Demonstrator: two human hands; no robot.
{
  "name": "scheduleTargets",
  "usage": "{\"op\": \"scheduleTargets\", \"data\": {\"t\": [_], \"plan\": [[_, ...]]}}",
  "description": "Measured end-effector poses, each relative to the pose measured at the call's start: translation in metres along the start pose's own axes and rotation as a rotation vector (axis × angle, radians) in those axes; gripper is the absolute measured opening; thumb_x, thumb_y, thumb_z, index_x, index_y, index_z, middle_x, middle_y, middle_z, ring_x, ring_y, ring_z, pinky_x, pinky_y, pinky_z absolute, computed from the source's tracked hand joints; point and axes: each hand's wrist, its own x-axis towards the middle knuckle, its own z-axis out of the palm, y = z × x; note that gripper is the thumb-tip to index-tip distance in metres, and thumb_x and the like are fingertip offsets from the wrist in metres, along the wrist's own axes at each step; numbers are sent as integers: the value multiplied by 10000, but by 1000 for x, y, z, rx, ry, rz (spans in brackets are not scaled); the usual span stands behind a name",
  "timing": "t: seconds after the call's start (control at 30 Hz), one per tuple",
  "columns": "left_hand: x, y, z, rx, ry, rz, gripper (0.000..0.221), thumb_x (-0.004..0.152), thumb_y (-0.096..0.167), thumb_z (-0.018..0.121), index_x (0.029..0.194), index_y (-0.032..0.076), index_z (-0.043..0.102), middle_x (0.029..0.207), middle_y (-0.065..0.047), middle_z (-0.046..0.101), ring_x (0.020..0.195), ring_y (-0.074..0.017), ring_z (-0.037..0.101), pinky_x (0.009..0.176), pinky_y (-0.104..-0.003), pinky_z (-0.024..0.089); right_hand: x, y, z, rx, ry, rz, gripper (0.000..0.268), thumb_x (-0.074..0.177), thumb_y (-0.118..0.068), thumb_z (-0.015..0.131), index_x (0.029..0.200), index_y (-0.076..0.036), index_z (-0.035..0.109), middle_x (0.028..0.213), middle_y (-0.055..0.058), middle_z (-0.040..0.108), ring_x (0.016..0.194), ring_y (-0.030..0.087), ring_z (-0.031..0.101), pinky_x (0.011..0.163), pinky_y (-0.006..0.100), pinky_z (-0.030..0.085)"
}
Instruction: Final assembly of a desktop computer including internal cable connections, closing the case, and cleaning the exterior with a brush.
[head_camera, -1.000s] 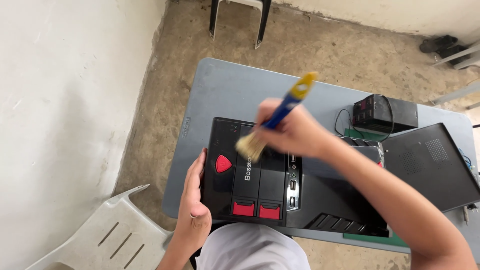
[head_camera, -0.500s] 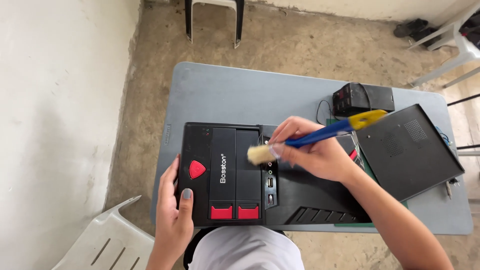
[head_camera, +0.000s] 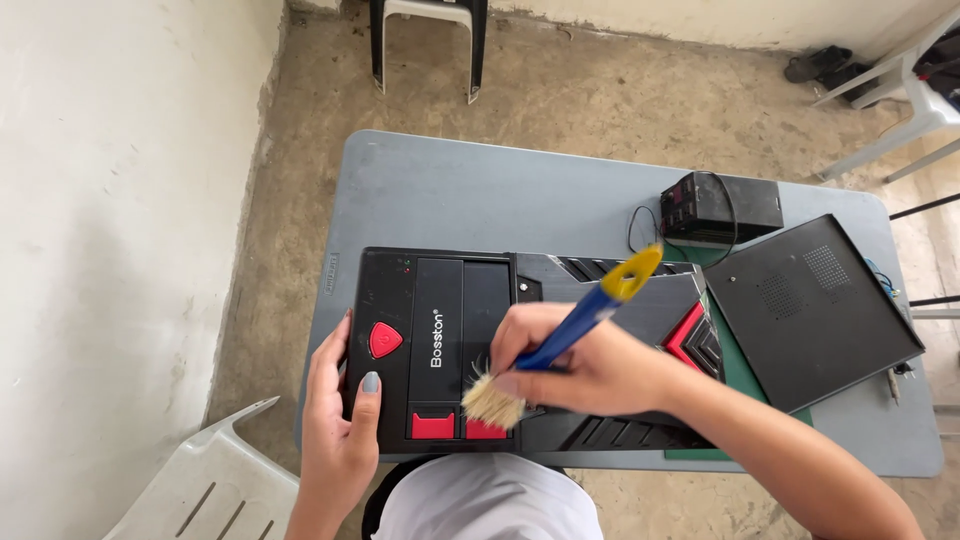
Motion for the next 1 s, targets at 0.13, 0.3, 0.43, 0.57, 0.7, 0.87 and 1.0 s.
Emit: {"op": "scheduleTargets", "data": {"t": [0.13,0.3,0.43,0.57,0.7,0.87,1.0], "plan": [[-2,-2,-1,-24,-6,3,607,977,240,458,1534,27,345,1543,-124,426,1444,-227,453,1180,-352,389,-19,50,-27,-138,165,-26,78,981,-168,622,955,-95,633,943,50,667,840,183,647,779,320,551],[-1,-5,0,8,13,55,599,967,213,501,1515,8,370,1517,-147,451,1433,-247,457,1172,-359,410,-58,78,-86,-459,599,495,219,934,-54,606,766,-109,477,640,-12,430,583,96,394,535,259,328],[-1,-5,0,32,11,66,608,965,230,501,1512,-1,371,1512,-153,452,1429,-255,457,1166,-369,408,-58,47,-89,-712,632,407,197,961,-58,623,807,-75,502,754,35,501,690,191,445,671,323,376],[-3,-4,-1,49,16,-10,610,958,236,499,1522,40,372,1539,-119,446,1448,-230,431,1157,-359,402,-45,37,-84,-199,470,505,100,963,-134,678,887,-86,636,800,32,637,590,111,593,547,228,487],[-2,-4,-1,71,22,-3,605,958,242,499,1515,36,386,1536,-117,457,1447,-231,433,1157,-362,384,-53,35,-94,-721,466,389,218,991,-53,608,820,-57,472,746,44,495,747,216,444,709,331,389],[-2,-2,-3,81,10,-2,613,956,243,488,1519,27,374,1543,-117,449,1452,-237,424,1167,-369,379,-53,18,-86,-290,385,388,109,962,-60,640,862,-72,597,857,35,624,689,123,569,571,234,484],[-5,-7,-3,47,11,21,601,957,196,482,1514,1,367,1540,-136,439,1457,-243,418,1186,-361,373,-97,3,-116,-365,107,755,148,853,-40,666,711,-80,658,622,16,579,563,147,461,513,283,361]]}}
